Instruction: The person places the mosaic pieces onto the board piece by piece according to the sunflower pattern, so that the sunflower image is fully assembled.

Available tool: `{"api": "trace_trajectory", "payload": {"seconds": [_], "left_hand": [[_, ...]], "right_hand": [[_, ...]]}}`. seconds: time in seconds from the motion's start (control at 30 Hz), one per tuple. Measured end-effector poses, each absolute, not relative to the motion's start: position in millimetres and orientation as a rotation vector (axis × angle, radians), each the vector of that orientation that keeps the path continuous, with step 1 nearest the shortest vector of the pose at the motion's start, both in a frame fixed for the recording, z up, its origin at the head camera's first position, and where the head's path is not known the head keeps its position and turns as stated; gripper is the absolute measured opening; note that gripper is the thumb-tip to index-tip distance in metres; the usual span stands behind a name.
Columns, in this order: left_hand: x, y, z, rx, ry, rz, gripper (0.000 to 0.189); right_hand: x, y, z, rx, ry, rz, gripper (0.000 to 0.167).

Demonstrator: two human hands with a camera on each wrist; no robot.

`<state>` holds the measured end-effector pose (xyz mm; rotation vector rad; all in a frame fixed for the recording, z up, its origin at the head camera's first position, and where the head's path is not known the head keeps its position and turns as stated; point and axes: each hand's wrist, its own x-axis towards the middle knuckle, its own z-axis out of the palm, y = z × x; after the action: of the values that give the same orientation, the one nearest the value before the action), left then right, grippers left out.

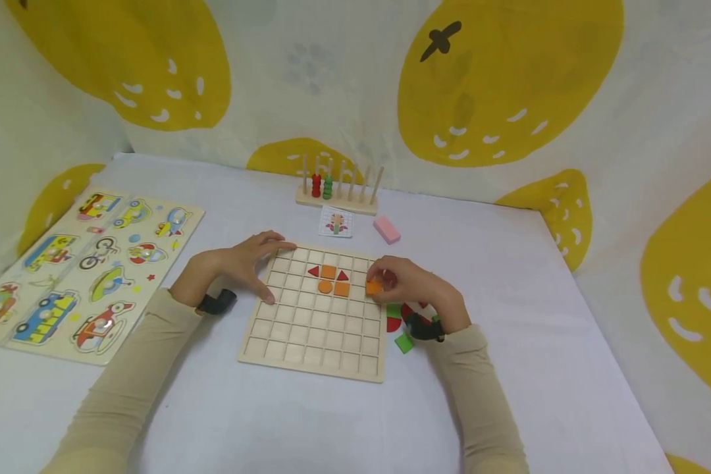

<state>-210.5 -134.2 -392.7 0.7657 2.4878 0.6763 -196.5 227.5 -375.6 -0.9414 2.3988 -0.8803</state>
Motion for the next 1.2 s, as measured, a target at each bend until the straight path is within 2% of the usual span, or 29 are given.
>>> {"api": "trace_trajectory", "payload": {"seconds": [0.8,1.2], "left_hand": [[-211,-135,-393,0.781,2.5,0.646,0.109],[-210,-134,-391,0.75,2.497,0.657,0.109]], "right_hand": [[-212,148,-387,-1.273,2.28,-0.829,0.024],[-205,120,-385,-1.225,2.445,-0.611,0.02]]}}
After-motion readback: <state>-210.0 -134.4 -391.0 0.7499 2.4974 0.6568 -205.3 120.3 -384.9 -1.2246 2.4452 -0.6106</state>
